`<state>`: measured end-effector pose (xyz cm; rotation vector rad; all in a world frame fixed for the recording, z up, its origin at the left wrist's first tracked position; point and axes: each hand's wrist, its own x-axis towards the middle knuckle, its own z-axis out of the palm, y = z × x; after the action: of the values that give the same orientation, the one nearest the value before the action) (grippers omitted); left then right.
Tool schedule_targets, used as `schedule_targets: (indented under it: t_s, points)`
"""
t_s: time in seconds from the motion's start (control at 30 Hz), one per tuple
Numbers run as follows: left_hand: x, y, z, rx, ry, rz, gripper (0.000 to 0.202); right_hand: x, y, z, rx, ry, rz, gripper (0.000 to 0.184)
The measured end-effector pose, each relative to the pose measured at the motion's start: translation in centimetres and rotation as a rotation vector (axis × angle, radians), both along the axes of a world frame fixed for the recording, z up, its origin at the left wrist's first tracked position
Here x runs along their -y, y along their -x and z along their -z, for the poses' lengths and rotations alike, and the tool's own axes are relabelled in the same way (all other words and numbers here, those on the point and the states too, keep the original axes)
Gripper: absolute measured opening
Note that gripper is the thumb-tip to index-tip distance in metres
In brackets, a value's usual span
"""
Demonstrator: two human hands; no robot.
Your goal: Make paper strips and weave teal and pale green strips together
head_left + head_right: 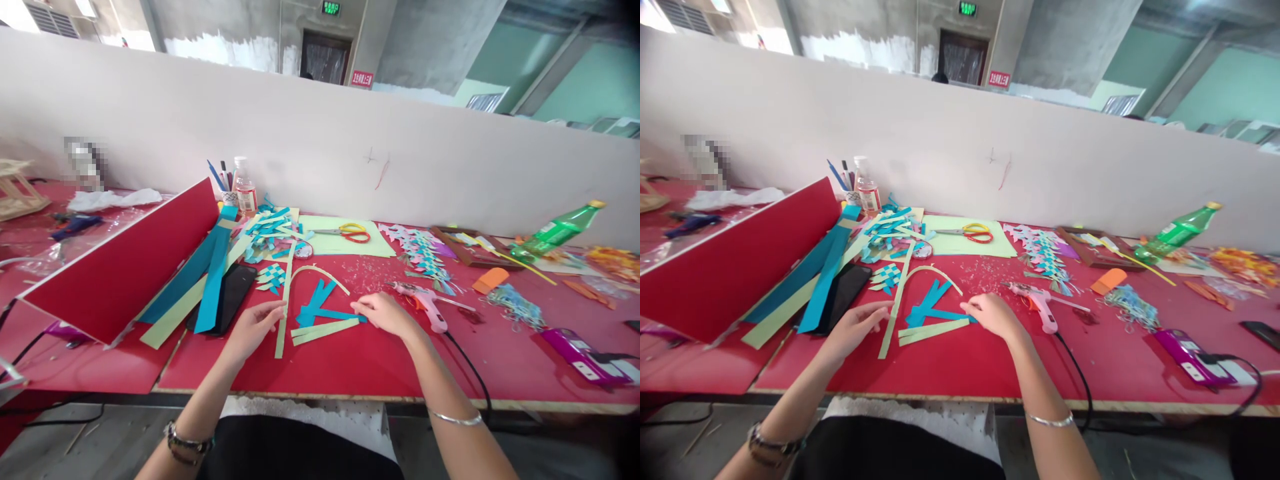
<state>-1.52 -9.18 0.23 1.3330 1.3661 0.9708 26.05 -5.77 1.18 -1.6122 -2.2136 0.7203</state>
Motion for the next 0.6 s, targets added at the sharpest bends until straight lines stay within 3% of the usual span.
schedule_targets:
  t_s: [0.1,0.17,0.27,0.37,0.47,0.6]
  points:
    - [0.0,0.0,0.3,0.007,-0.016,0.008,0.041,-2.1,1.1,-0.6,0.119,-0.205,0.063,0.034]
    - [0.0,0.0,0.4,0.018,-0.022,-0.004,0.040,-3.8,2.8,-0.6,0.123,-0.260,0.050,0.020]
    - [-0.1,-0.1,0.8,0.019,-0.035,-0.006,0.036,-6.3,6.1,0.1,0.128,-0.362,-0.031,0.027]
    - [-0.1,0.1,1.2,0.006,-0.053,-0.005,0.031,-8.3,8.8,1.2,0.220,-0.371,-0.059,0.038]
    - [-0.1,0.2,1.6,0.000,-0.064,-0.003,0.028,-9.2,10.2,1.9,0.250,-0.371,-0.040,0.026]
    - [0.0,0.5,1.6,0.012,-0.054,0.029,0.027,-8.9,9.7,1.0,0.239,-0.415,0.018,0.024]
